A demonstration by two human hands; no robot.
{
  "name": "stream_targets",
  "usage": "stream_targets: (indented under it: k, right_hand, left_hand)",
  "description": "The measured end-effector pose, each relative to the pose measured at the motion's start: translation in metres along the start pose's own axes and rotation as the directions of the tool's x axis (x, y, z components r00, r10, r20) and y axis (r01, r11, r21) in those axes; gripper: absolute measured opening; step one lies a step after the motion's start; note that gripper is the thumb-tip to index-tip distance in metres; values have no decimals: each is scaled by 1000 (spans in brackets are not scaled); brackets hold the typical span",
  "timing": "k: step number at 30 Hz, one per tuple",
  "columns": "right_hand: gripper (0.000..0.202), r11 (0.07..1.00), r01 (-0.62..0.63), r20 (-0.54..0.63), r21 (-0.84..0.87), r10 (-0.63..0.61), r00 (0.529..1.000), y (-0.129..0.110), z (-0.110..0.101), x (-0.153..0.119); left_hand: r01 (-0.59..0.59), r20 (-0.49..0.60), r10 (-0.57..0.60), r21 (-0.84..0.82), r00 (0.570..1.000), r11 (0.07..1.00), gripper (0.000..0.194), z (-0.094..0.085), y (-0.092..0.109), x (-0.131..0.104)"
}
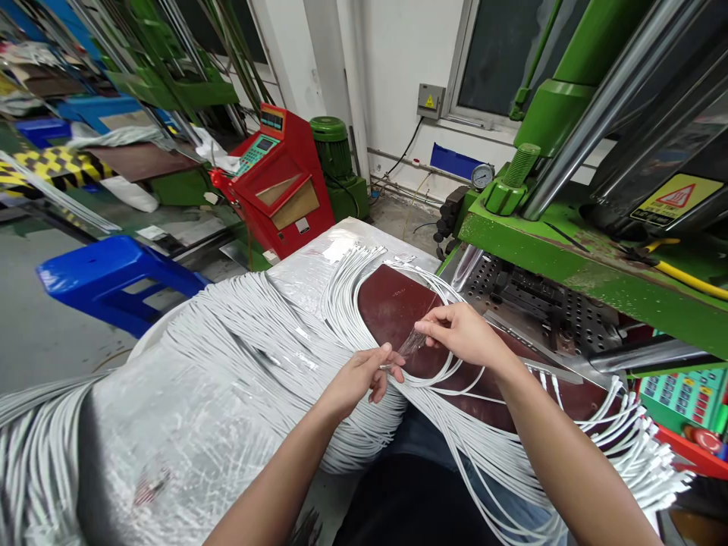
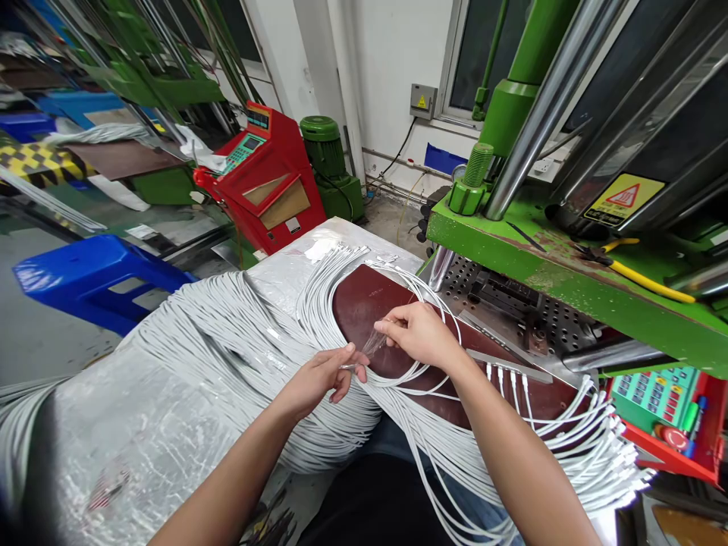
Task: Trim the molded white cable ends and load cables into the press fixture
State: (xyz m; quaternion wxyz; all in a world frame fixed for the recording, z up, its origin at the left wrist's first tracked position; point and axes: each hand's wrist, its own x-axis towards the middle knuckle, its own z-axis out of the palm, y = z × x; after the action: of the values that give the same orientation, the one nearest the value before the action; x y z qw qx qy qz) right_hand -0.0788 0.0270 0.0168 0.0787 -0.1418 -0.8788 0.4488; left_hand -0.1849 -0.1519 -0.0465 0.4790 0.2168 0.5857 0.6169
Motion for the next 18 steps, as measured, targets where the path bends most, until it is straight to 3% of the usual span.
stream_targets:
  k: [3,4,6,7,8,10,12,13,15,18]
  right_hand:
    - [29,982,-17,-87,-189,1,996,15,0,8]
    - [30,965,-37,-119,-261,6,993,20,1,11]
    - [30,940,-113,-132,-322,74,989,32,4,17]
    - [30,941,-161,-106,-296,135,985,38,7,20]
    - [30,945,-208,-67,-251,197,978,42,11,22]
    - [28,948,-284,21,-145,290,957,49,21,26]
    - [26,941,-332,110,-62,337,935,52,33,28]
    - [26,936,-351,160,-31,351,923,52,39,28]
    - [28,915,-400,279,41,374,884,50,48,28]
    - [28,879,-463,428,114,377,821,47,55,27]
  left_hand:
    - [-132,-155,167,212,974,968,33,-3,-7,-9]
    - [-194,-243,272,301,931,934,28,-3,-12,-13]
    - [-255,-414,433,419,800,872,20,-3,-25,-20]
    - [-248,-485,439,408,757,879,18,-2,-34,-22]
    - [-220,-547,378,333,747,917,17,-1,-43,-23]
    - [-152,-597,116,-10,794,988,15,5,-60,-21]
    - [-118,-521,-123,-404,845,907,15,11,-74,-15]
    - [-121,-480,-182,-533,858,838,16,15,-78,-12]
    - [-147,-450,-211,-637,868,756,20,20,-81,-8]
    - [-158,-460,-208,-636,863,755,21,24,-79,-10]
